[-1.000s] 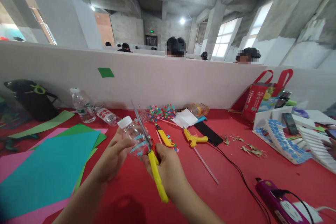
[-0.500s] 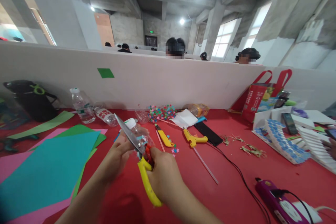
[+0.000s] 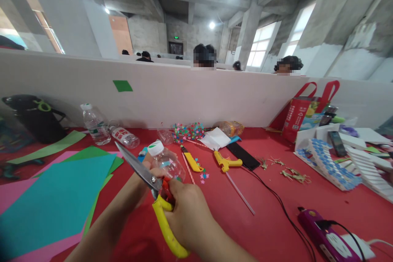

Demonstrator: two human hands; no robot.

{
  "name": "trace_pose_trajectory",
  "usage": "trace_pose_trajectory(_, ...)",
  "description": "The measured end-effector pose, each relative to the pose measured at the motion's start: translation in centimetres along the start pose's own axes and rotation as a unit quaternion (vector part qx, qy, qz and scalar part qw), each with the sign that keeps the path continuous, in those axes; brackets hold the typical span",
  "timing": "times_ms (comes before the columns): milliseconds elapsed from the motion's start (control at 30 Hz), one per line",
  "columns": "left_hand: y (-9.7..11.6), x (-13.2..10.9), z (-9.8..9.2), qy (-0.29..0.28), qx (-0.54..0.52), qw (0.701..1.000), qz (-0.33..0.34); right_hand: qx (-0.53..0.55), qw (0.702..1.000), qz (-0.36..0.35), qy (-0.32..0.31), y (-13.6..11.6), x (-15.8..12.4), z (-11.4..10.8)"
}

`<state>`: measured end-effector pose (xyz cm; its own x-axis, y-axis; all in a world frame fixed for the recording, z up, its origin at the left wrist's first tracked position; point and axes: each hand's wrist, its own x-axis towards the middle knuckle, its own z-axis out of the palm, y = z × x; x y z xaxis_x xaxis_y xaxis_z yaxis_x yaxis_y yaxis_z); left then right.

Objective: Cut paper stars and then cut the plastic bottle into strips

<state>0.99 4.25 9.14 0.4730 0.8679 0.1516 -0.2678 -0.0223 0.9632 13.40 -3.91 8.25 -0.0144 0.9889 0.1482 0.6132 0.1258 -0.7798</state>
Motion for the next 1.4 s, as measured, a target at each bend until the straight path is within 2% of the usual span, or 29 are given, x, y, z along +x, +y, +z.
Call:
trace_pose_trajectory(200, -0.3, 0.4, -0.2, 0.032, 0.032, 0.999, 0.009, 0.022, 1.000, -0.004, 0.006, 0.6, 0.0, 0.0)
trace_pose_trajectory(333, 0.4, 0.9, -0.8, 0.120, -0.010, 0.992, 0.021, 0.066, 0.998, 0.015, -0.009, 1.2, -0.3, -1.4)
trace_pose_trajectory(433, 1.6, 0.9, -1.8, 0.180, -0.074, 0.981, 0.023, 0.081, 0.996, 0.001, -0.038, 1.6, -0.5, -3.0)
trace_pose_trajectory(533, 2.8, 0.8, -3.4, 0.212, -0.112, 0.970, 0.036, 0.069, 0.994, -0.005, -0.080, 2.0, -0.6, -4.2)
trace_pose_trajectory(700, 3.9, 0.5, -5.6, 0.263, -0.143, 0.951, 0.080, 0.023, 0.986, -0.010, -0.165, 1.6, -0.8, -4.4)
trace_pose_trajectory(867, 3.9, 0.4, -6.2, 0.265, -0.153, 0.946, 0.101, -0.026, 0.973, 0.001, -0.230, 0.0, -1.1, -3.8)
trace_pose_trajectory(1067, 3.9, 0.1, -4.7, 0.264, -0.147, 0.949, 0.087, 0.059, 0.970, 0.014, -0.236, 0.2, -1.2, -2.4)
trace_pose_trajectory(1200, 4.0, 0.1, -4.1, 0.257, -0.151, 0.952, 0.075, 0.056, 0.972, 0.008, -0.230, 0.5, -1.3, -2.0)
trace_pose_trajectory(1400, 4.1, 0.0, -4.3, 0.257, -0.136, 0.951, 0.101, 0.047, 0.973, 0.022, -0.223, 0.5, -1.3, -1.9)
